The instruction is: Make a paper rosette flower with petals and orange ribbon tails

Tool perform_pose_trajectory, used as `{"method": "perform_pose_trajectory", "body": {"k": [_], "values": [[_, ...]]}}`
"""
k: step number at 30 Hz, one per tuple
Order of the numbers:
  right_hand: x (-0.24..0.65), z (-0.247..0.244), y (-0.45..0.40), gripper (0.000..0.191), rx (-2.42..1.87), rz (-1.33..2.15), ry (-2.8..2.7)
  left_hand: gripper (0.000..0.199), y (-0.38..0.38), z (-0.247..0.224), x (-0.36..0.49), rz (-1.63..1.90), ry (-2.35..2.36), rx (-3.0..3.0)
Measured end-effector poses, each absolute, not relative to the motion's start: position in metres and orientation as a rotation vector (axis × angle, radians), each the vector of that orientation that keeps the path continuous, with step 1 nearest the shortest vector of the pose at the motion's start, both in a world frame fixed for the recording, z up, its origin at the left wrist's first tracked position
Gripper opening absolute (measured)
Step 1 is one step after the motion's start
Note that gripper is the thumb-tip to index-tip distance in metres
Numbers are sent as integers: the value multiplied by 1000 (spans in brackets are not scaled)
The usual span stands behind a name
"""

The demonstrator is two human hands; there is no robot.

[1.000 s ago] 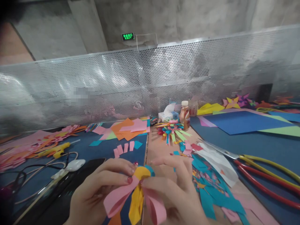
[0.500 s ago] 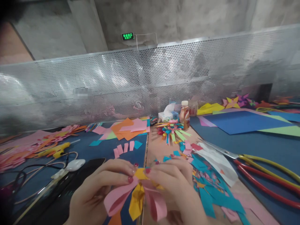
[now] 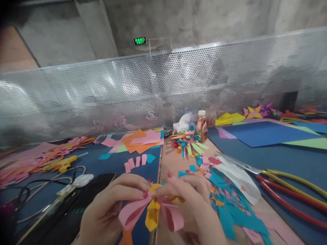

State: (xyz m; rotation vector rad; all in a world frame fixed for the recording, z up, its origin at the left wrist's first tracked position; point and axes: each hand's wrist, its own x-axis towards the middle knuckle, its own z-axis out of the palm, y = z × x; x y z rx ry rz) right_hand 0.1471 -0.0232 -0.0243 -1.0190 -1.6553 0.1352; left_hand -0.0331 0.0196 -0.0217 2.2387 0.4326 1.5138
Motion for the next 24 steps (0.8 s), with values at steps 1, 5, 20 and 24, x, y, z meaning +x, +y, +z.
{"method": "perform_pose_trajectory", "body": {"k": [1,5,20,24], "values": [[147,-25,-23,41,-1022,143,-1661,25,20,-22,-33,1516,430,2236],[141,-30,-20,48,-999,131,-1614,28,20,-21,-33,1504,410,2235],[146,-33,-19,54,-938,108,-1686,35,19,-22,-36,1508,417,2243],[142,-35,-15,52,-966,152,-1653,19,19,-22,-32,1469,614,2120]]}}
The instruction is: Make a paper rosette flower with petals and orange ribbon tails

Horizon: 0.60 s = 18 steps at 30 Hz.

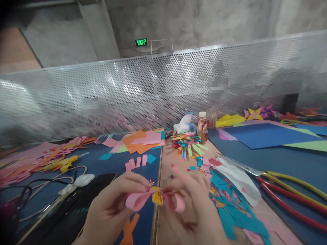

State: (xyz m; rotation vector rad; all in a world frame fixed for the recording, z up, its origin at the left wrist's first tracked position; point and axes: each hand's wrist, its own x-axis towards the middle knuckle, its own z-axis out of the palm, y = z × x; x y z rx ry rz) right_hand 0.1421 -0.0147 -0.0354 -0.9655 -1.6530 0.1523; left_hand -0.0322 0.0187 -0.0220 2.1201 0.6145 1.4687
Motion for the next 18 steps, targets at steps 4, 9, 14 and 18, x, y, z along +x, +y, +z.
{"method": "perform_pose_trajectory", "body": {"k": [4,9,14,18], "values": [[140,-41,-3,48,-1068,202,-1586,2,22,-26,-24,1348,836,1837],[137,-42,4,43,-1118,509,-1530,9,29,-36,-19,1230,880,1553],[132,-36,7,49,-1098,829,-1284,15,33,-39,-19,1137,845,1432],[132,-33,10,63,-1080,1074,-1147,23,34,-32,-20,1032,903,1395]]}}
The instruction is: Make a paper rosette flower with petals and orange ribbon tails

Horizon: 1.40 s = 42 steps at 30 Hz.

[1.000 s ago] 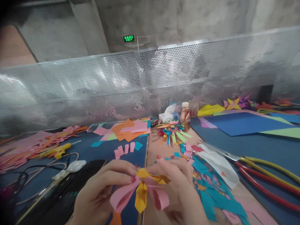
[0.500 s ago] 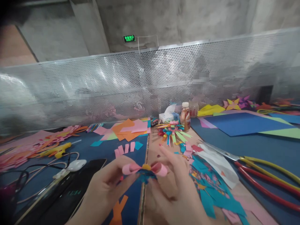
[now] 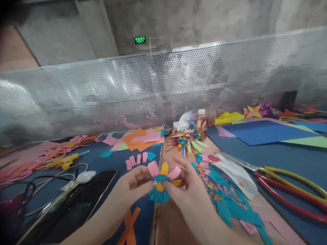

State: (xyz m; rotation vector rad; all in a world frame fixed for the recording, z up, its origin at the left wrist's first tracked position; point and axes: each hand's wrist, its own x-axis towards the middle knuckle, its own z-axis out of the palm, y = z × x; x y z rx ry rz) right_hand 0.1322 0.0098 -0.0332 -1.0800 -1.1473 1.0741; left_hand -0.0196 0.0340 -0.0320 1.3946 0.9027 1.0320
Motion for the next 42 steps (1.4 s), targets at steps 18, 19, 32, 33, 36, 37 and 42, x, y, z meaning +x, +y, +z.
{"method": "perform_pose_trajectory", "body": {"k": [18,19,32,33,36,37,42], "values": [[141,-48,21,53,-1267,1020,-1403,27,86,-31,-74,737,1406,1935],[142,-50,22,50,-1271,1011,-1427,26,90,-30,-77,752,1480,2030],[141,-40,4,26,-1228,543,-1811,29,166,-18,-85,348,1581,2330],[141,-39,5,26,-1221,541,-1813,28,168,-18,-84,330,1585,2328],[142,-42,8,26,-1223,568,-1808,28,169,-15,-87,328,1588,2328],[142,-43,9,26,-1227,571,-1802,28,169,-13,-89,340,1581,2330],[143,-42,6,25,-1234,575,-1790,20,148,1,-98,399,1457,2357]]}}
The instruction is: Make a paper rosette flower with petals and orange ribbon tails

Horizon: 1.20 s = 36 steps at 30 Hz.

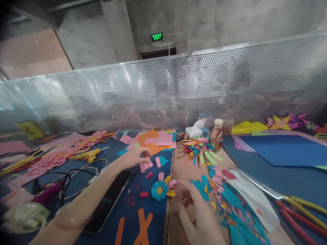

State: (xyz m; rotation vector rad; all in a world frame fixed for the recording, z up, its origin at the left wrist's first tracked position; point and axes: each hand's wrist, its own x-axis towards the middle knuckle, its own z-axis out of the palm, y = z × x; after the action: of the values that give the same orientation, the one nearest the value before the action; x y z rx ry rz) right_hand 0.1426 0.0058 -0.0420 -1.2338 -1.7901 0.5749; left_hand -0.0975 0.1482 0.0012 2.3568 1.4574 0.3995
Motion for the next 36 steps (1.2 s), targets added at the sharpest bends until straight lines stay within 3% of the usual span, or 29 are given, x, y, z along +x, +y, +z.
{"method": "perform_pose_trajectory", "body": {"k": [5,13,28,36], "values": [[142,-34,2,27,-1180,574,-1788,9,116,4,-88,377,1294,2486],[140,-32,0,31,-1203,578,-1840,8,118,-11,-80,409,1284,2704],[144,-35,1,33,-1160,488,-1974,12,122,-21,-82,346,1214,2778],[144,-34,1,33,-1134,522,-1992,26,157,-9,-82,324,1260,2927]]}}
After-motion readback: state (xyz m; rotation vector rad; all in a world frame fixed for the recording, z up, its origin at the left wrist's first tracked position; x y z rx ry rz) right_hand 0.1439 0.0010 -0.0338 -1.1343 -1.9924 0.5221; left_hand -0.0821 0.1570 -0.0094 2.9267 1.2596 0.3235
